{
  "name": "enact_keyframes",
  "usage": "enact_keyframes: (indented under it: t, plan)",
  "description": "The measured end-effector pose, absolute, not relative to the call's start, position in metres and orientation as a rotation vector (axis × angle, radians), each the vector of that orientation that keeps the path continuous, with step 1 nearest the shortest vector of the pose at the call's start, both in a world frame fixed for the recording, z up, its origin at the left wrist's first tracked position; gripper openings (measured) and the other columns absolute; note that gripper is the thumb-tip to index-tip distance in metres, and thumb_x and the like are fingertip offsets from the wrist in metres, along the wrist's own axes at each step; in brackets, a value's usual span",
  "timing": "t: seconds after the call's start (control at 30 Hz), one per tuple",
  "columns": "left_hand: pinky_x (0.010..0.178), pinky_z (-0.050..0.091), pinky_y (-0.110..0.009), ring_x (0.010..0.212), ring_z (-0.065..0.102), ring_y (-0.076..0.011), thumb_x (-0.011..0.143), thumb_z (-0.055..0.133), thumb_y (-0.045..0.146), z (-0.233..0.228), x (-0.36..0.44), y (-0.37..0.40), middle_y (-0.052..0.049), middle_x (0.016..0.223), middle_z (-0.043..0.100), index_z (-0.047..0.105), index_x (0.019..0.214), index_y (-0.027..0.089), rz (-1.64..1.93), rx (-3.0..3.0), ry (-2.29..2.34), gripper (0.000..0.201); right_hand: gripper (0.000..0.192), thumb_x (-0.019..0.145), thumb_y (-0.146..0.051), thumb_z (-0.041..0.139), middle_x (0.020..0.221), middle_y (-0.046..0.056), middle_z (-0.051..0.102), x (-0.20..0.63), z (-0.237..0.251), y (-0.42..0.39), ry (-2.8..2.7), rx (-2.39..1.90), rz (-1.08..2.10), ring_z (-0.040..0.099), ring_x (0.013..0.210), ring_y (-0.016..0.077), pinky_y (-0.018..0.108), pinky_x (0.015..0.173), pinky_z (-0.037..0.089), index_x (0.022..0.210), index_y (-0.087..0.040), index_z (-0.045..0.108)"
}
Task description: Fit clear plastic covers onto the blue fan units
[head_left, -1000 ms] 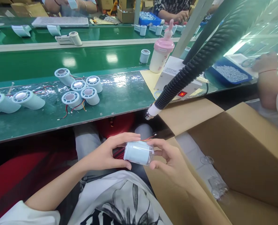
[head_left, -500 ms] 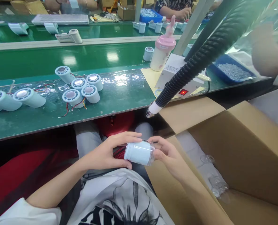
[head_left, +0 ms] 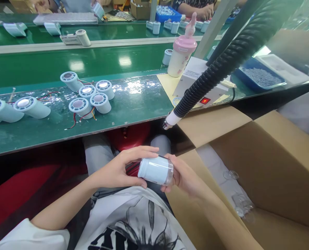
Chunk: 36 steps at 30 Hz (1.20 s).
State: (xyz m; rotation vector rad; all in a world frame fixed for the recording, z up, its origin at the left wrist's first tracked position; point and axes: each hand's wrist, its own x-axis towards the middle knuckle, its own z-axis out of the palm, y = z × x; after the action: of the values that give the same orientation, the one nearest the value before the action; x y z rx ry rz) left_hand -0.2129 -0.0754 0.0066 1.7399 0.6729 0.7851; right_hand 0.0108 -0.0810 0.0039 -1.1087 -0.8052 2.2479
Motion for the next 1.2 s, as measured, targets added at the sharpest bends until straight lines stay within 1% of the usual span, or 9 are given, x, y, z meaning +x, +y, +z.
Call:
enact_keyframes:
  t: [0.13, 0.27, 0.47, 0.57, 0.63, 0.7, 0.77, 1.03, 1.2]
  plan:
    - [0.103, 0.042, -0.040, 0.128, 0.047, -0.0277, 0.067, 0.079, 0.016, 0.005, -0.212, -0.075, -0.011, 0.141, 0.048, 0.051, 0.130, 0.032, 0.804, 1.723, 0.665, 0.071, 0.045, 0.093, -0.056, 0.038, 0.057, 0.005, 0.069, 0.008, 0.006, -0.081, -0.713, -1.120, 2.346, 0.063, 0.043, 0.0103, 0.013, 0.041, 0.048, 0.080, -0.016, 0.053]
    - [0.101, 0.043, -0.038, 0.126, 0.048, -0.0258, 0.068, 0.079, 0.016, 0.006, -0.211, -0.075, -0.009, 0.140, 0.047, 0.050, 0.130, 0.034, 0.789, 1.745, 0.705, 0.071, 0.070, 0.100, -0.047, 0.010, 0.053, 0.007, 0.065, 0.005, 0.010, -0.080, -0.658, -1.182, 2.455, 0.060, 0.039, 0.0072, 0.010, 0.038, 0.044, 0.069, -0.010, 0.061]
    - [0.099, 0.046, -0.034, 0.124, 0.049, -0.0249, 0.072, 0.076, 0.019, 0.012, -0.208, -0.078, -0.008, 0.133, 0.052, 0.050, 0.130, 0.032, 0.765, 1.686, 0.792, 0.065, 0.072, 0.094, -0.061, 0.015, 0.050, 0.004, 0.059, 0.006, 0.005, -0.084, -0.849, -1.268, 2.431, 0.054, 0.034, 0.0075, 0.013, 0.033, 0.040, 0.063, -0.012, 0.058]
    - [0.093, 0.050, -0.030, 0.115, 0.055, -0.0209, 0.075, 0.072, 0.022, 0.017, -0.207, -0.081, -0.005, 0.130, 0.052, 0.048, 0.130, 0.033, 0.699, 1.515, 0.871, 0.061, 0.041, 0.093, -0.049, 0.036, 0.063, 0.005, 0.066, 0.012, -0.004, -0.088, -1.316, -1.416, 1.908, 0.062, 0.047, 0.0148, 0.023, 0.042, 0.050, 0.086, -0.015, 0.057]
    - [0.090, 0.051, -0.029, 0.108, 0.058, -0.0191, 0.077, 0.071, 0.025, 0.019, -0.206, -0.082, -0.004, 0.127, 0.053, 0.048, 0.129, 0.033, 0.675, 1.414, 0.889, 0.058, 0.025, 0.089, -0.029, 0.050, 0.102, 0.012, 0.069, 0.017, -0.009, -0.089, -1.654, -1.330, 1.323, 0.069, 0.084, 0.0219, 0.034, 0.069, 0.058, 0.110, -0.017, 0.053]
    - [0.088, 0.053, -0.030, 0.104, 0.060, -0.0190, 0.078, 0.070, 0.027, 0.020, -0.205, -0.083, -0.005, 0.124, 0.054, 0.048, 0.129, 0.032, 0.669, 1.349, 0.892, 0.057, 0.046, 0.084, -0.011, 0.054, 0.139, 0.012, 0.049, 0.020, -0.012, -0.091, -1.893, -1.042, 0.895, 0.053, 0.121, 0.0249, 0.042, 0.094, 0.050, 0.127, -0.025, 0.046]
    - [0.085, 0.054, -0.031, 0.100, 0.061, -0.0202, 0.078, 0.069, 0.030, 0.019, -0.205, -0.083, -0.006, 0.121, 0.056, 0.048, 0.131, 0.030, 0.654, 1.311, 0.896, 0.057, 0.057, 0.083, -0.002, 0.053, 0.147, 0.006, 0.040, 0.023, -0.013, -0.092, -2.012, -0.813, 0.769, 0.044, 0.131, 0.0225, 0.042, 0.102, 0.045, 0.130, -0.033, 0.046]
    - [0.101, 0.045, -0.038, 0.126, 0.048, -0.0276, 0.073, 0.074, 0.022, 0.018, -0.210, -0.082, -0.009, 0.143, 0.044, 0.045, 0.137, 0.030, 0.654, 1.433, 0.772, 0.070, 0.051, 0.077, -0.039, 0.073, 0.119, 0.005, 0.066, 0.020, -0.005, -0.094, -1.296, -0.901, 1.785, 0.065, 0.102, 0.0213, 0.033, 0.085, 0.056, 0.124, -0.030, 0.056]
    - [0.100, 0.045, -0.040, 0.117, 0.056, -0.0245, 0.077, 0.070, 0.019, 0.015, -0.208, -0.080, -0.010, 0.135, 0.052, 0.041, 0.139, 0.028, 0.591, 1.180, 0.720, 0.069, 0.045, 0.069, -0.025, 0.077, 0.100, 0.001, 0.071, 0.019, 0.002, -0.092, -1.309, -1.105, 1.791, 0.067, 0.081, 0.0199, 0.032, 0.073, 0.058, 0.113, -0.027, 0.066]
